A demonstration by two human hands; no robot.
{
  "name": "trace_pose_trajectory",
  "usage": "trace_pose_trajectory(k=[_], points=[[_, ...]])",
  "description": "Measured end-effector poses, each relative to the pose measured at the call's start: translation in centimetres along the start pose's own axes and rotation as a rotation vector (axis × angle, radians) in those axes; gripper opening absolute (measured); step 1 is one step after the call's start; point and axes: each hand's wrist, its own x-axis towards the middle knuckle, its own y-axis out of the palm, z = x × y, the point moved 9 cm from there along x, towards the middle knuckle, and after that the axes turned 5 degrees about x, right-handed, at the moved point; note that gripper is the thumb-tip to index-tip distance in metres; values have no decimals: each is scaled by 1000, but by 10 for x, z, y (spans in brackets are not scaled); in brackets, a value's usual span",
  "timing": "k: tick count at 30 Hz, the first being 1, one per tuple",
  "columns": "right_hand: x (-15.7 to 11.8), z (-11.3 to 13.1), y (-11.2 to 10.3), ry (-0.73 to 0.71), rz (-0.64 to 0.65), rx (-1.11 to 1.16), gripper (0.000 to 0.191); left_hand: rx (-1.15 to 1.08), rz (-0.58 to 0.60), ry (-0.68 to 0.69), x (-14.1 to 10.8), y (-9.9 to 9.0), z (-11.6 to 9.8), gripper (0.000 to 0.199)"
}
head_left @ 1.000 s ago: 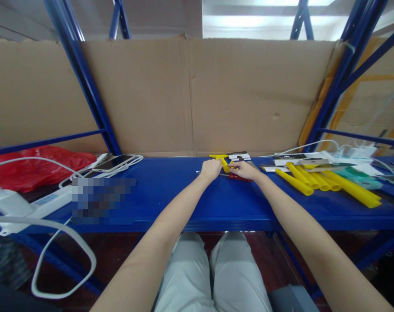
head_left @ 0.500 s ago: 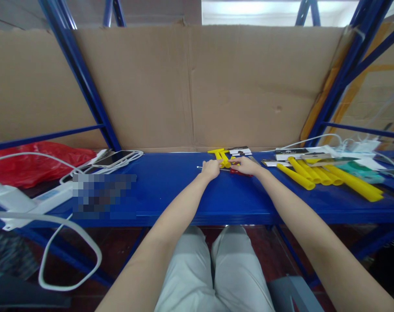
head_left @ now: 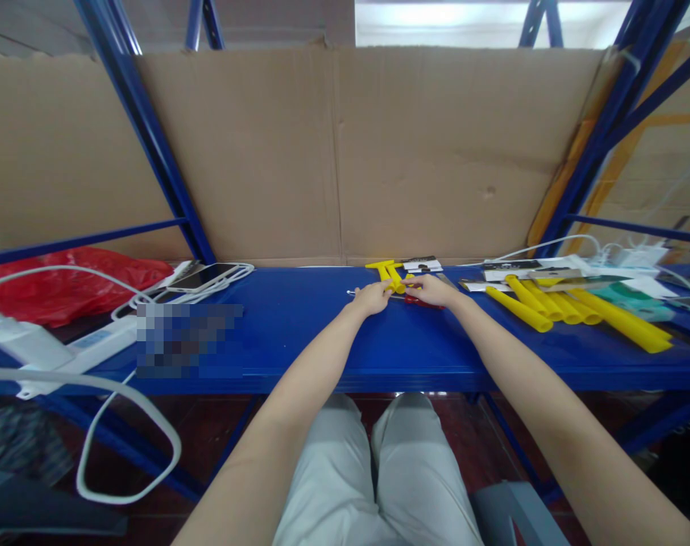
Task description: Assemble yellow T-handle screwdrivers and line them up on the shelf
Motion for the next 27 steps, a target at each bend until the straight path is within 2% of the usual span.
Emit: trace_pose_trajectory(k=[27], points=[[-1,3,1,6,31,-45,40,14,-1,15,0,-1,-1,46]])
